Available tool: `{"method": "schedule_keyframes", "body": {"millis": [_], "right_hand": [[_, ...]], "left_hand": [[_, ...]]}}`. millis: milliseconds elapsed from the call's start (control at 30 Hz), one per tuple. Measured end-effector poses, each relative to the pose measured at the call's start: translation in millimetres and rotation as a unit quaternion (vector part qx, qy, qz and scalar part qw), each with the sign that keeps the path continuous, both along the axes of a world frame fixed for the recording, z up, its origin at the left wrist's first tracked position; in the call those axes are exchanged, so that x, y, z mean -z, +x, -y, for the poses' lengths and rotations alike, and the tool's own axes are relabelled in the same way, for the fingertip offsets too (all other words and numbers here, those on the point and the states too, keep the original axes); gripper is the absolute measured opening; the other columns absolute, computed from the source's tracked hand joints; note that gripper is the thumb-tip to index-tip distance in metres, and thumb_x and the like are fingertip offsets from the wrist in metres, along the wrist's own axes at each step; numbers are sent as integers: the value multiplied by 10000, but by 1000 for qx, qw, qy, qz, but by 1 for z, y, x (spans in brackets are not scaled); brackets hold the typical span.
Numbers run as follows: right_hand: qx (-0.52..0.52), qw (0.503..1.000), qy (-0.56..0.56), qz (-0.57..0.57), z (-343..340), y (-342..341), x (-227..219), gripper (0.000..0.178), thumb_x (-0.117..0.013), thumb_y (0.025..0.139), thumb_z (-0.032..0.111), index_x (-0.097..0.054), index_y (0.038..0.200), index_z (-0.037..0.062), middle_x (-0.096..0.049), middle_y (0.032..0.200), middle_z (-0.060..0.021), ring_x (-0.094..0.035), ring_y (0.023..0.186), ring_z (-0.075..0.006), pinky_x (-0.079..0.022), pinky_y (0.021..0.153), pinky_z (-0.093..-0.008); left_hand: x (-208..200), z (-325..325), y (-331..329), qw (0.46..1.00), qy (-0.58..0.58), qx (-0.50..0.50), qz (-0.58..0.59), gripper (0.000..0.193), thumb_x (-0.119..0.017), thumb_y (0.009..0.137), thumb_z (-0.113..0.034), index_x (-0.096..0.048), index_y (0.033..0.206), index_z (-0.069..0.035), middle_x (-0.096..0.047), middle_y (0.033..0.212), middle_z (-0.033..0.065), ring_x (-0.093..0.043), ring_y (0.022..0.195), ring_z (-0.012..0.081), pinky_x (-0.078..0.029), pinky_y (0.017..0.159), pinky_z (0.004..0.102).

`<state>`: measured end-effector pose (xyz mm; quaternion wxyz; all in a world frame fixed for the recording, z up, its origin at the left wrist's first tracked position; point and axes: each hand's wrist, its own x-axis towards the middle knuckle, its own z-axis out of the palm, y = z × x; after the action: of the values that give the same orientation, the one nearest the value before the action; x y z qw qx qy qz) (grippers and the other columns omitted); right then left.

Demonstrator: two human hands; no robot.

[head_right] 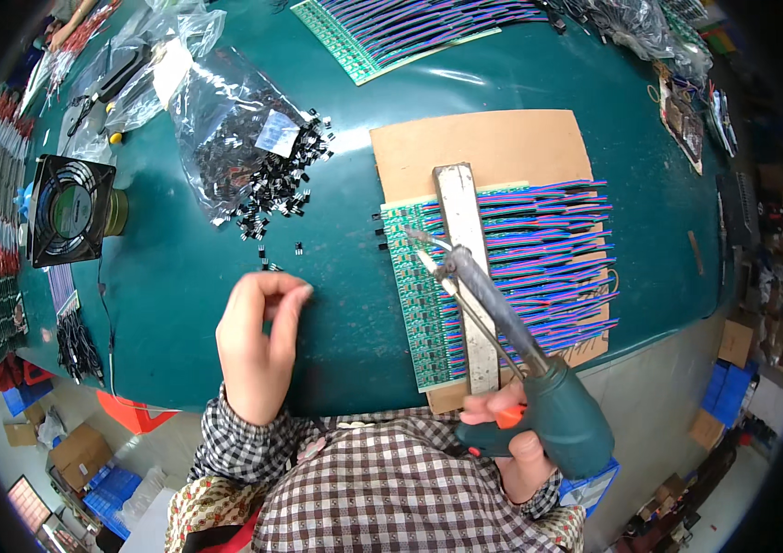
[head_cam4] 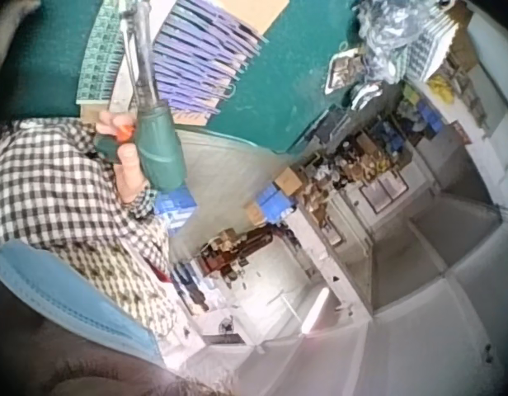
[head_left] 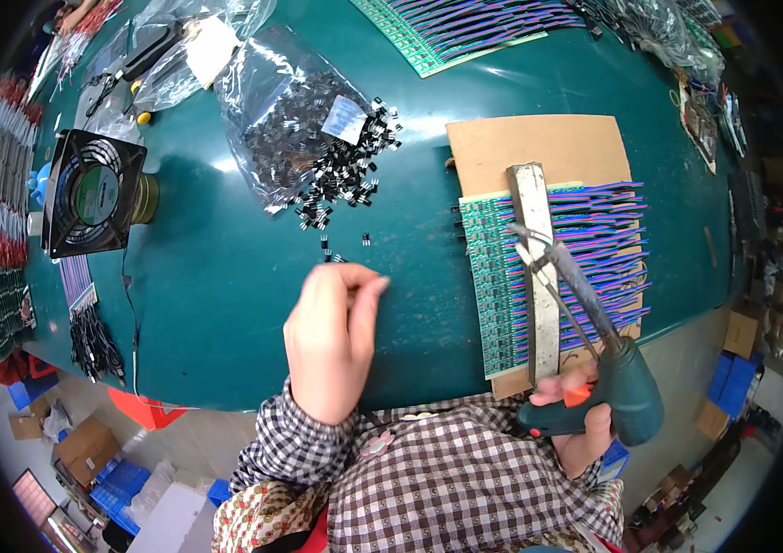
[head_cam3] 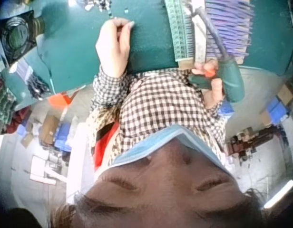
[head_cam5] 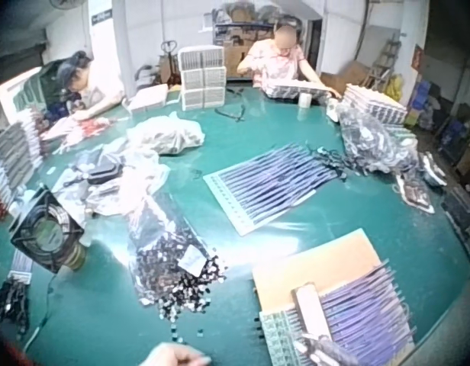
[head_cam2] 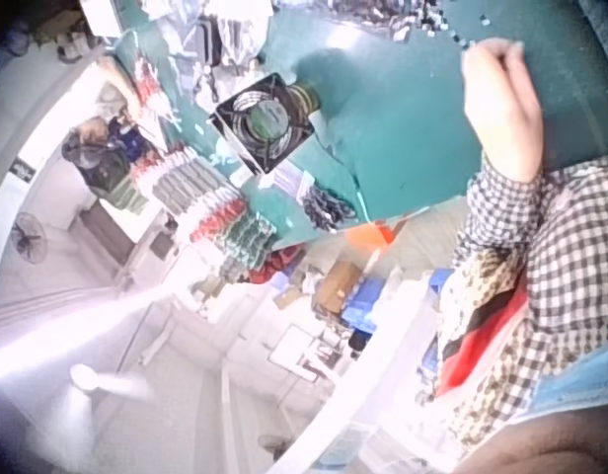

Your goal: The person assembles electronic components onto circuit boards using a manual insertion tool and cardboard jigs.

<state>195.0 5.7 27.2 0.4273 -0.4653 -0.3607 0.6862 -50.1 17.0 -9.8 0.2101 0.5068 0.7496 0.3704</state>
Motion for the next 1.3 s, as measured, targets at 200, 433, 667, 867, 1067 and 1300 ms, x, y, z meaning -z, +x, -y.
{"method": "schedule_keyframes", "body": {"millis": [200, 433, 667, 867, 1067, 1300], "right_hand": [[26, 997, -19, 76, -31, -29, -15, 468, -631, 697, 77, -419, 1100, -32, -523, 901, -103, -572, 784, -201, -489, 690, -326], [-65, 990, -29, 122, -39, -20, -16, 370, -566, 642, -72, -440, 982, -1, -507, 853, -84, -539, 792, -184, -448, 734, -321], [-29, 994, -36, 98, -31, -18, -21, 348, -582, 663, -84, -435, 960, 23, -506, 843, -88, -531, 741, -165, -445, 698, -303], [-95, 984, 8, 154, -29, -17, -20, 309, -578, 698, -82, -421, 934, 40, -519, 780, -88, -523, 737, -151, -430, 694, -293], [-84, 987, -2, 139, -20, -19, -16, 319, -576, 780, 58, -421, 1055, 20, -504, 904, -97, -544, 765, -173, -464, 704, -317], [40, 998, 46, 28, -2, 1, -1, 568, -521, 824, 423, -380, 1123, -38, -470, 964, -125, -565, 865, -245, -552, 693, -386]], "left_hand": [[-28, -2, 47, 939, 168, 235, 187, 201, -678, 642, 87, -566, 797, 26, -619, 812, 149, -636, 754, 248, -524, 644, 300], [-33, -1, 59, 921, 206, 312, 107, 258, -655, 656, 64, -584, 903, 41, -621, 868, 153, -624, 800, 234, -526, 651, 290], [-45, 4, 61, 916, 33, 244, 317, 194, -613, 731, 51, -596, 923, 28, -611, 913, 152, -621, 809, 218, -525, 655, 268], [-45, 10, 56, 867, -85, 235, 431, 123, -582, 792, 19, -586, 909, 56, -602, 840, 114, -631, 780, 145, -513, 621, 206], [-34, 4, 40, 880, -80, 185, 431, 82, -587, 796, 7, -581, 873, 33, -610, 822, 86, -610, 745, 121, -502, 666, 226], [6, -36, 29, 868, -79, 0, 490, 123, -572, 833, -82, -554, 897, 22, -615, 834, 73, -605, 748, 120, -510, 658, 226]]}}
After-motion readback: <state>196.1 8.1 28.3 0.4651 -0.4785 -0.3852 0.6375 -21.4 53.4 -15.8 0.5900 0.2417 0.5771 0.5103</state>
